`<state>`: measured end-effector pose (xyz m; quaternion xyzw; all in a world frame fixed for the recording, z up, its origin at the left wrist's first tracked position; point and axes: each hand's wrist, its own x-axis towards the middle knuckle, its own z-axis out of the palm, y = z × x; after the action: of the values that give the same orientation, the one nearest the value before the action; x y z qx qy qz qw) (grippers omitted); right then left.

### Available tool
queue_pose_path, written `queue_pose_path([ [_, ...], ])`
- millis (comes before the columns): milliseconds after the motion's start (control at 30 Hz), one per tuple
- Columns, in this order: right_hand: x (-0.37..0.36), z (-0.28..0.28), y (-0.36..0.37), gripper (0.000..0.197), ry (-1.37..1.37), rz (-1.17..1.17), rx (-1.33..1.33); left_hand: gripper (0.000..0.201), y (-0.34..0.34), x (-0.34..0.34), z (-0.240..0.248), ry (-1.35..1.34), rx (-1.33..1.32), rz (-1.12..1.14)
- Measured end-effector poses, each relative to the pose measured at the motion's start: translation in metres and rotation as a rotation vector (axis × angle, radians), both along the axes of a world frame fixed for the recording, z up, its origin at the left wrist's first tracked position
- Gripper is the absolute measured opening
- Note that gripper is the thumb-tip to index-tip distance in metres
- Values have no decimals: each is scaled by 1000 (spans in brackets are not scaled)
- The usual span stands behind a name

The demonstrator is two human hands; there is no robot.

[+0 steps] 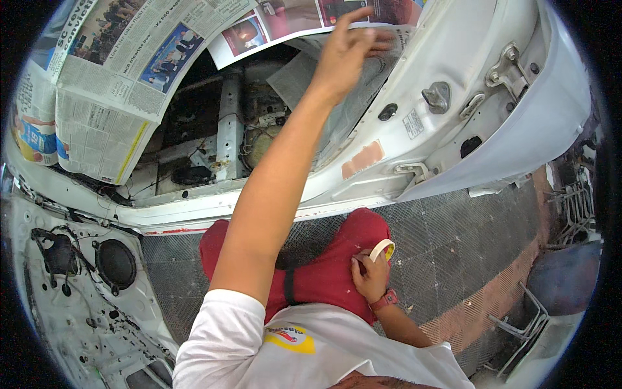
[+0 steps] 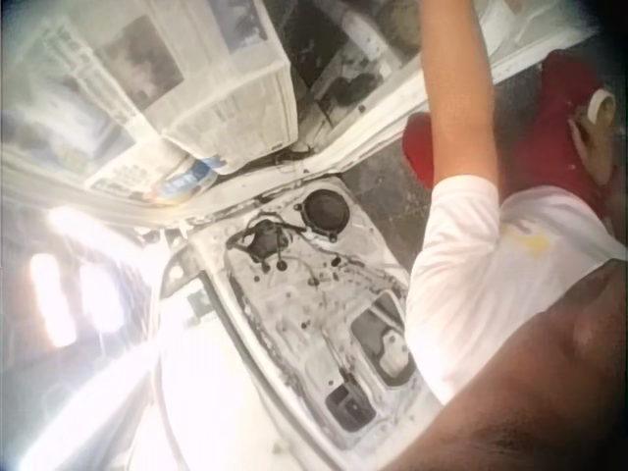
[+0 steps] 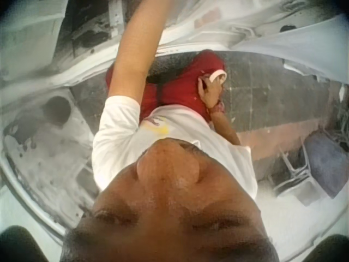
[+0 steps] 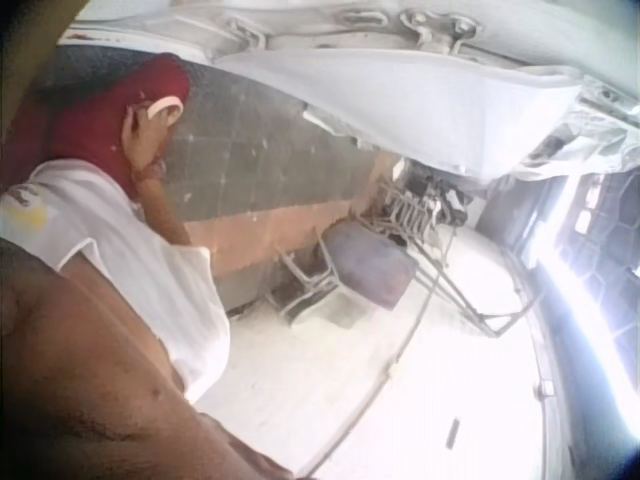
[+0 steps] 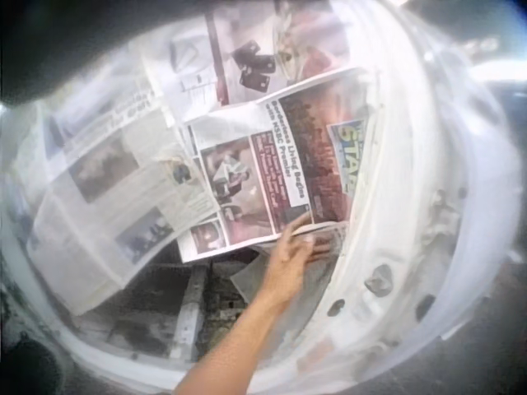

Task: The person tapes newspaper sheets onto the open hood of a white car using masking tape. They repeatedly fold, position, and secure the newspaper to cover the hood surface, smoothing it down and adding tape as needed.

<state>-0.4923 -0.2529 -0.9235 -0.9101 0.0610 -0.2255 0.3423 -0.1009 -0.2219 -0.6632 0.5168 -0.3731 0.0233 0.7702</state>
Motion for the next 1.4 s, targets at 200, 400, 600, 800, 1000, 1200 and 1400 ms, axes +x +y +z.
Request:
queue_pose_path([
  [200,-1,-9,-4,8,-23,9,50,48,52,56,-49,-304,353,880],
  [400,0,-1,-4,10,-39,11,48,16,95,75,-46,-721,517,1005],
  [600,72,105,-6,34,-290,117,83,13,125,32,-47,-896,661,832],
  [800,171,274,0,66,-490,212,-580,29,128,-19,-23,-1122,711,823],
  [1000,267,351,-13,21,-385,185,-1031,34,146,-69,32,-1048,929,911],
  [1200,277,370,-44,18,-450,273,-858,23,222,-92,80,-722,1183,841],
  [1400,297,384,-38,21,-635,262,-1007,11,202,-57,124,-1341,906,1192],
])
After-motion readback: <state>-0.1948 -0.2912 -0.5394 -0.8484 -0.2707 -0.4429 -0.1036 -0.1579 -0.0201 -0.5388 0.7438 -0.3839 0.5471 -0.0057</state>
